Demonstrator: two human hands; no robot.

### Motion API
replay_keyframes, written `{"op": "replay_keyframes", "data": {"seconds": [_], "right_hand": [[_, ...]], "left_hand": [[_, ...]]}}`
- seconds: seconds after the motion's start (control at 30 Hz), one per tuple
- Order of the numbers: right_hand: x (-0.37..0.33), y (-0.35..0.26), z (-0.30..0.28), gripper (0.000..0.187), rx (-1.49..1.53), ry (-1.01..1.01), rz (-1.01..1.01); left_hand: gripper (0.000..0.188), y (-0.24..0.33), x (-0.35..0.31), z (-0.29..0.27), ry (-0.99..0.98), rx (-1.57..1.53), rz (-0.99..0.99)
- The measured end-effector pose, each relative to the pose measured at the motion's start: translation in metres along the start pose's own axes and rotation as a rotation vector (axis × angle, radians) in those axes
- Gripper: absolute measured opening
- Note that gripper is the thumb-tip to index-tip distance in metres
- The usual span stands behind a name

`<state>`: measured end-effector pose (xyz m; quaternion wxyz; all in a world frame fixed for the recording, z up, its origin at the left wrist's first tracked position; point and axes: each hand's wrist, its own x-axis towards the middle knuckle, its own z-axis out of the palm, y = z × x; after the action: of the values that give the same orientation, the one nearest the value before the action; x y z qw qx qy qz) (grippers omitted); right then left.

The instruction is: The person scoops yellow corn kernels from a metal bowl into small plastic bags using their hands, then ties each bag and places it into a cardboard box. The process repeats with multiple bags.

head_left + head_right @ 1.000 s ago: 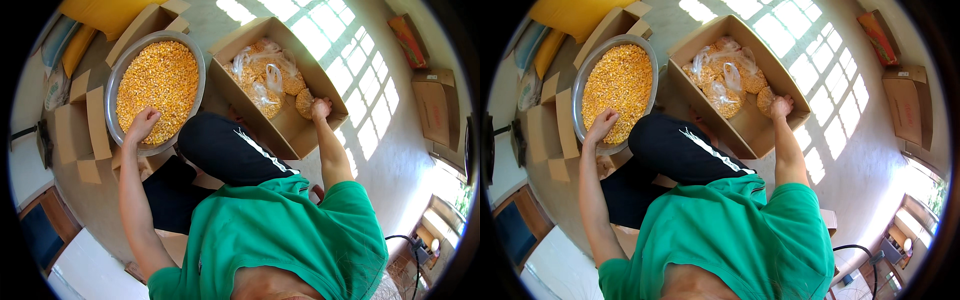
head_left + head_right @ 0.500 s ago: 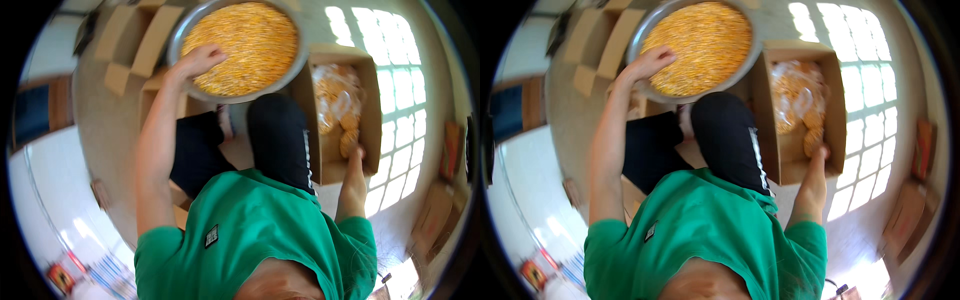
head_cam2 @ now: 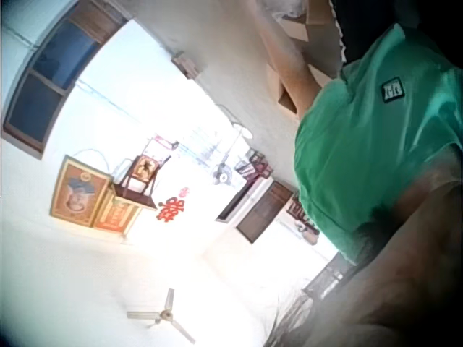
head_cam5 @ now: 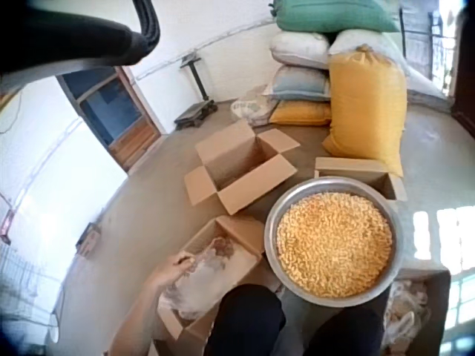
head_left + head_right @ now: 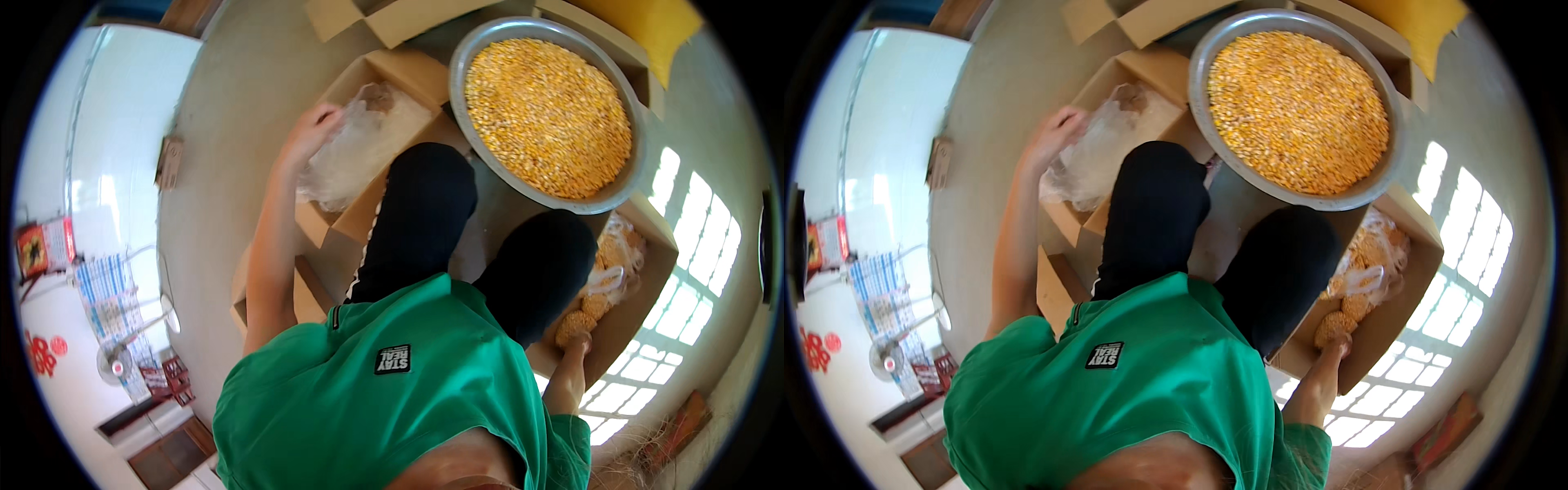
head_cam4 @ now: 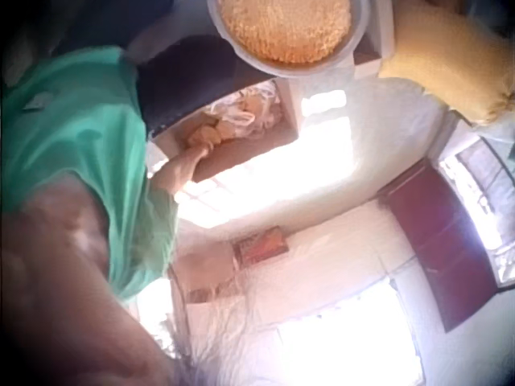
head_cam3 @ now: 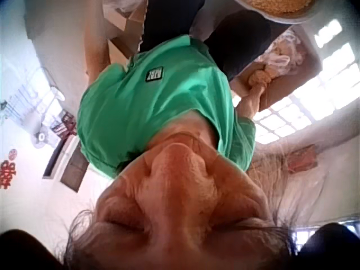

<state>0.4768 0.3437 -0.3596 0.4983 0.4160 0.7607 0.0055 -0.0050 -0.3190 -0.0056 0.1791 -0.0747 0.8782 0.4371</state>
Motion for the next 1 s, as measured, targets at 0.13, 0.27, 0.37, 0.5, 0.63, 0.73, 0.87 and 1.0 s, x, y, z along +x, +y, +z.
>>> {"op": "replay_keyframes", "data": {"seconds": [0.13, 0.27, 0.37, 0.5, 0.63, 0.73, 0.87, 1.0], "right_hand": [[-0.006, 0.013, -0.003, 0.023, 0.105, 0.052, -0.015], [-0.009, 0.016, -0.001, 0.026, 0.179, 0.096, -0.029], [-0.006, 0.024, 0.008, 0.029, 0.212, 0.146, -0.046], [-0.017, 0.016, 0.011, 0.03, 0.203, 0.167, -0.052], [-0.054, 0.011, 0.002, 0.029, 0.139, 0.249, 0.009], [-0.048, 0.027, 0.022, 0.03, 0.154, 0.527, 0.06], [-0.085, 0.011, -0.068, 0.039, 1.896, 0.774, 0.101], [-0.142, 0.015, -0.218, 0.037, 1.628, 0.875, -0.213]], "left_hand": [[0.022, -0.108, -0.026, 0.01, 0.083, -0.029, -0.193], [0.026, -0.169, -0.039, 0.017, 0.085, -0.023, -0.251], [0.027, -0.18, -0.036, 0.021, 0.116, -0.015, -0.286], [0.044, -0.22, -0.025, 0.01, 0.225, 0.267, -0.117], [0.074, -0.199, -0.036, 0.031, 0.266, 0.747, -0.115], [0.079, -0.184, -0.042, 0.05, 0.15, 0.861, -0.197], [0.044, -0.207, -0.034, 0.039, 0.026, 0.997, -0.188], [0.021, -0.179, -0.02, 0.033, 0.236, 0.872, -0.073]]}}
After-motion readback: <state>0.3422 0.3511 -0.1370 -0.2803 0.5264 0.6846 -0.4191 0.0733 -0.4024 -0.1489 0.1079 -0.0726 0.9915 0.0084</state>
